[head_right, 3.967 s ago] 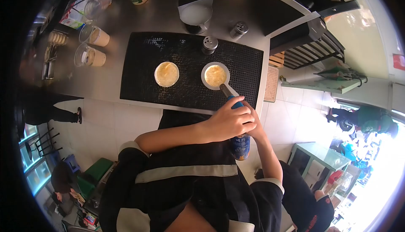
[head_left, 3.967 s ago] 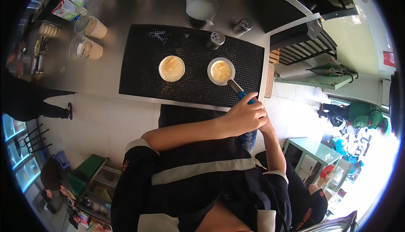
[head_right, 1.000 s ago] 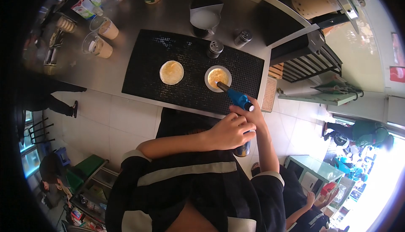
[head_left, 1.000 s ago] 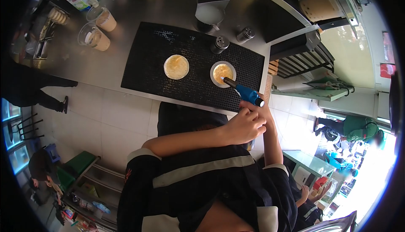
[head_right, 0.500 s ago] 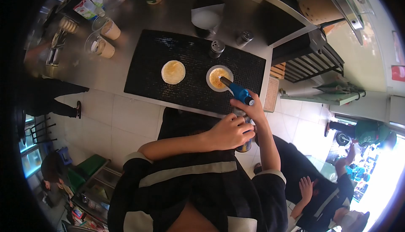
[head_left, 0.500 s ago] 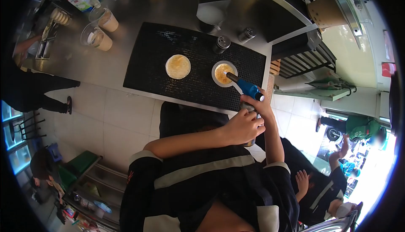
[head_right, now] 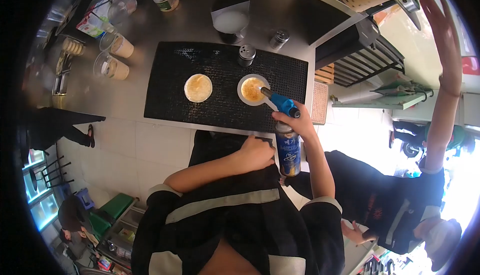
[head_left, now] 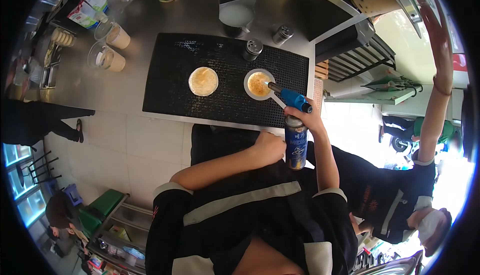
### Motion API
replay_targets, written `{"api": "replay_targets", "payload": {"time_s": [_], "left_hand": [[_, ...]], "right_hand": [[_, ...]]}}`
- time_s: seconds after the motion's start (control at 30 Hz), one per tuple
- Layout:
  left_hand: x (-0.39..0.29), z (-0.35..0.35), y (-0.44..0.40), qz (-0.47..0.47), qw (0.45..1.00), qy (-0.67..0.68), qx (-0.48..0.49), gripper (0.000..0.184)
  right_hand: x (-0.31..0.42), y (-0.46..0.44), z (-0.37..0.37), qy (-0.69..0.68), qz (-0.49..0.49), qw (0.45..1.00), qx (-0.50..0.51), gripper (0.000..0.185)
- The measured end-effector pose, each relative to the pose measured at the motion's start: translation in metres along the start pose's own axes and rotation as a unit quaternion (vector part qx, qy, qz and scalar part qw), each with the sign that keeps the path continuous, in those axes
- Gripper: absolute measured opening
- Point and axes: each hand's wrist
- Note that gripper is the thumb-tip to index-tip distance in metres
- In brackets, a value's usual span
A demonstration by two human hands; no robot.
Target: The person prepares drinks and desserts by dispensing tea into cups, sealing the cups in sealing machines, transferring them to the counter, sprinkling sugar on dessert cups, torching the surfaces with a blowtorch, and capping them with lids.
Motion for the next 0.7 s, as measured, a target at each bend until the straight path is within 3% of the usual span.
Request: {"api": "replay_targets", "payload": {"time_s": [0.13,0.2,0.33,0.4,0.43,0.5,0.53,0.63,0.7], "left_hand": [[0.038,-0.023,-0.012,0.045,0.997,0.025,0.050,0.030],[0.066,-0.041,-0.021,0.032,0.985,0.155,0.070,0.030],[0.094,-0.086,-0.044,0.010,0.976,0.217,0.027,0.033],[0.091,-0.083,-0.056,0.073,0.875,0.466,0.111,0.035],[0.091,-0.080,-0.060,0.072,0.875,0.465,0.111,0.035],[0.087,-0.063,-0.063,0.215,0.687,0.684,0.120,0.037],[0.089,-0.064,-0.068,0.215,0.687,0.684,0.120,0.037],[0.101,-0.082,-0.088,0.257,0.643,0.721,-0.027,0.034],[0.100,-0.082,-0.092,0.259,0.625,0.734,-0.057,0.034]], "right_hand": [[0.013,0.006,0.005,0.055,0.003,0.998,-0.027,0.040],[0.013,0.006,0.010,0.089,0.005,0.996,-0.026,0.039],[0.018,0.007,0.014,0.118,-0.006,0.993,-0.010,0.044],[0.017,0.008,0.015,0.128,-0.013,0.991,-0.017,0.047],[0.012,0.006,0.014,0.143,-0.014,0.989,-0.037,0.050],[0.008,0.006,0.014,0.157,-0.016,0.986,-0.058,0.054],[0.007,0.006,0.014,0.157,-0.012,0.986,-0.062,0.057],[0.000,0.005,0.015,0.166,-0.003,0.984,-0.063,0.061],[0.004,0.006,0.016,0.175,0.003,0.983,-0.059,0.062]]}}
Point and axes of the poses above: each hand's wrist, its own y-axis away from the middle knuckle, its own z-axis out of the back of the hand, x = y × z, and after that the axes turned 10 degrees about y, right-handed
